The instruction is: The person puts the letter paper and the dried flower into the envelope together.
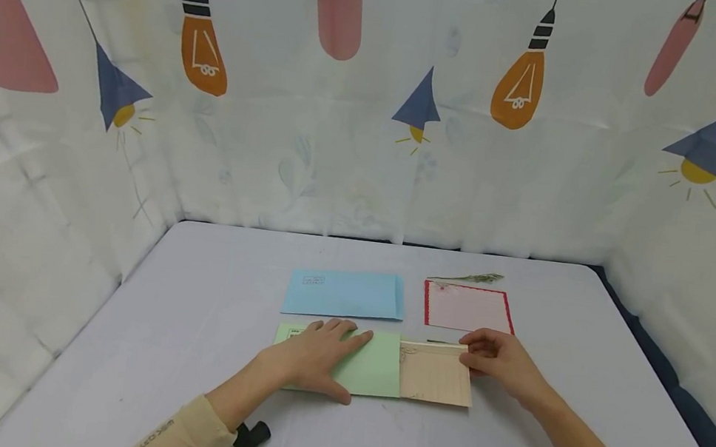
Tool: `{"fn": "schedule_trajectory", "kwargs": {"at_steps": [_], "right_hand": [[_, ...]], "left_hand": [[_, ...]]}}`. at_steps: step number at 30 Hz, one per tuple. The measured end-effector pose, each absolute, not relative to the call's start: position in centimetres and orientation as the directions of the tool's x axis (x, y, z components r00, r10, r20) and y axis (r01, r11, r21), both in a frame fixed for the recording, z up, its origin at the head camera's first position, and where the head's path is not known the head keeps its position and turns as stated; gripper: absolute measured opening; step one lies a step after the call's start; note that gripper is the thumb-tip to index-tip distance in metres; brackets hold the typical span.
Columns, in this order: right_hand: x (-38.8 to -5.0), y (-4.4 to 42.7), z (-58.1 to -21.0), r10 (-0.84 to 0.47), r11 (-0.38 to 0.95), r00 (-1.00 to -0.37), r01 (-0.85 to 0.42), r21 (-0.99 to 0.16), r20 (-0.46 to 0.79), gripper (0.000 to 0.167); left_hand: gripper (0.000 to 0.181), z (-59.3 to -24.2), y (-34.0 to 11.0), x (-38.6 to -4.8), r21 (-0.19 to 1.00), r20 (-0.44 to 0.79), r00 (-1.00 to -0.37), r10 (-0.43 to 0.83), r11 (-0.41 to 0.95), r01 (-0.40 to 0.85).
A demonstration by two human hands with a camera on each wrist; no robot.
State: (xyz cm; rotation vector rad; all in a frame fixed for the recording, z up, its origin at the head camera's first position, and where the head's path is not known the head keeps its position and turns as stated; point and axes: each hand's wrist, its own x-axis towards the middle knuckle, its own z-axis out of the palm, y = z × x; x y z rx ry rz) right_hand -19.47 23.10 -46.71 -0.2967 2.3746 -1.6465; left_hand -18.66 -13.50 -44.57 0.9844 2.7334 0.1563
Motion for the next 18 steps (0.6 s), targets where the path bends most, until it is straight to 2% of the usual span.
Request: {"fn": "schedule_trajectory", "kwargs": {"at_steps": [8, 18], "right_hand": [[-19.8, 21.9, -46.8, -0.285, 0.333, -0.953, -0.001, -0.943, -0.099, 0.039], [-19.7, 21.0, -46.6, -0.382, 0.319, -0.910, 0.032, -0.947, -0.159, 0.053]], "left_hand": [[0.103, -44.3, -13.5, -18.6, 0.190, -0.191, -0.739, 0.646, 0.763, 0.618], [0.102, -44.1, -13.2, -18.5, 0.184, -0.197, -0.747, 0.634, 0.773, 0.607]]}}
